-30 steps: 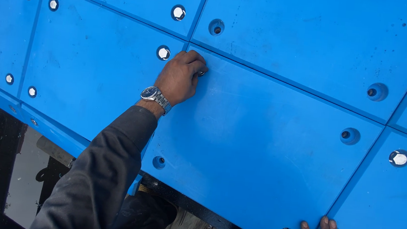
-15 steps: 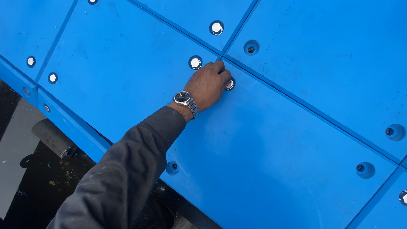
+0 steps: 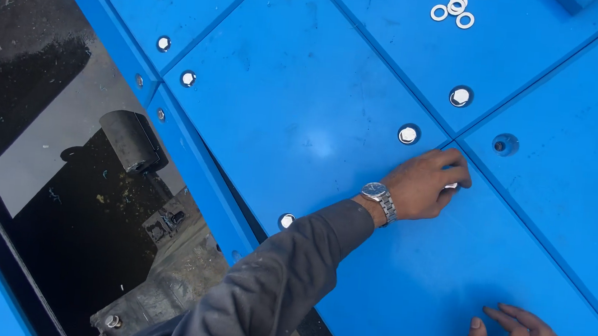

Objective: The person inserts washers and bolts into holes on blue metal panels, then tightens them by hand. The person moves between panels and uses a power drill to tighten bolts on a large panel.

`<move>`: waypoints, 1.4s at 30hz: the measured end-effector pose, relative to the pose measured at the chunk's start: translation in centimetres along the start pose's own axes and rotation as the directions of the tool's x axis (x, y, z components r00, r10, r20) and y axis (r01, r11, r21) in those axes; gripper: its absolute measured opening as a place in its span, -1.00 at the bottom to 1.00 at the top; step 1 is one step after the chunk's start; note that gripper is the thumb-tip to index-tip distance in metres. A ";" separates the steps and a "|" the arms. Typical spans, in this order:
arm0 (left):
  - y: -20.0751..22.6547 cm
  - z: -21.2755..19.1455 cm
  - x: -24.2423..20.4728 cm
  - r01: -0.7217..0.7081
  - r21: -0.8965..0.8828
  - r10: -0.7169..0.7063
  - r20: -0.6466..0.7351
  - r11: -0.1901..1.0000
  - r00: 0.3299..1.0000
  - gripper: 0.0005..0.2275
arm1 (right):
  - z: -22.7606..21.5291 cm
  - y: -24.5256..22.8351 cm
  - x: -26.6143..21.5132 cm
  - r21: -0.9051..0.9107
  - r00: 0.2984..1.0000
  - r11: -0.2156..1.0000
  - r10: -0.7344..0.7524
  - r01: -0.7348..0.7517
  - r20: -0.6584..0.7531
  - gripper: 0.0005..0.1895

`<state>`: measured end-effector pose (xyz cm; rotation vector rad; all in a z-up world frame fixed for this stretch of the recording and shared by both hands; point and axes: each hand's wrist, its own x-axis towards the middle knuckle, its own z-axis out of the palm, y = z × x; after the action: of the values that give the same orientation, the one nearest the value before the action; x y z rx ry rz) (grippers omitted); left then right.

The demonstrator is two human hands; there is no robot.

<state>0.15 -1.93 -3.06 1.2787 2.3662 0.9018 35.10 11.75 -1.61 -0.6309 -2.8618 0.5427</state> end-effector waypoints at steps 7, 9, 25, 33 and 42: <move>-6.5 -4.1 -8.3 0.506 0.171 -0.388 -0.455 0.845 0.801 -0.51 | 4.1 -9.0 28.6 0.218 0.994 0.970 -0.093 0.105 -0.062 -0.83; -6.5 -4.4 -8.3 0.503 0.182 -0.393 -0.427 0.845 0.815 -0.49 | 6.8 -10.1 34.7 0.221 0.994 0.971 -0.081 0.094 -0.067 -0.81; -7.0 -4.7 -8.0 0.559 0.149 -0.491 -0.333 0.815 0.805 -0.46 | 12.7 -13.3 51.5 0.290 0.951 0.929 0.154 -0.232 0.267 -0.56; -7.1 -4.8 -8.0 0.554 0.150 -0.488 -0.325 0.819 0.810 -0.46 | 12.6 -13.4 53.0 0.047 0.941 0.998 0.013 -0.031 0.339 -0.61; -6.7 -4.6 -8.1 0.557 0.183 -0.488 -0.315 0.810 0.814 -0.47 | 0.6 3.7 32.2 0.382 0.806 0.723 0.580 -0.576 0.117 -0.76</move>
<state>-2.07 -13.11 -4.17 0.5186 2.9042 0.6035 7.38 28.62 -1.08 -1.4430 -2.3676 1.1683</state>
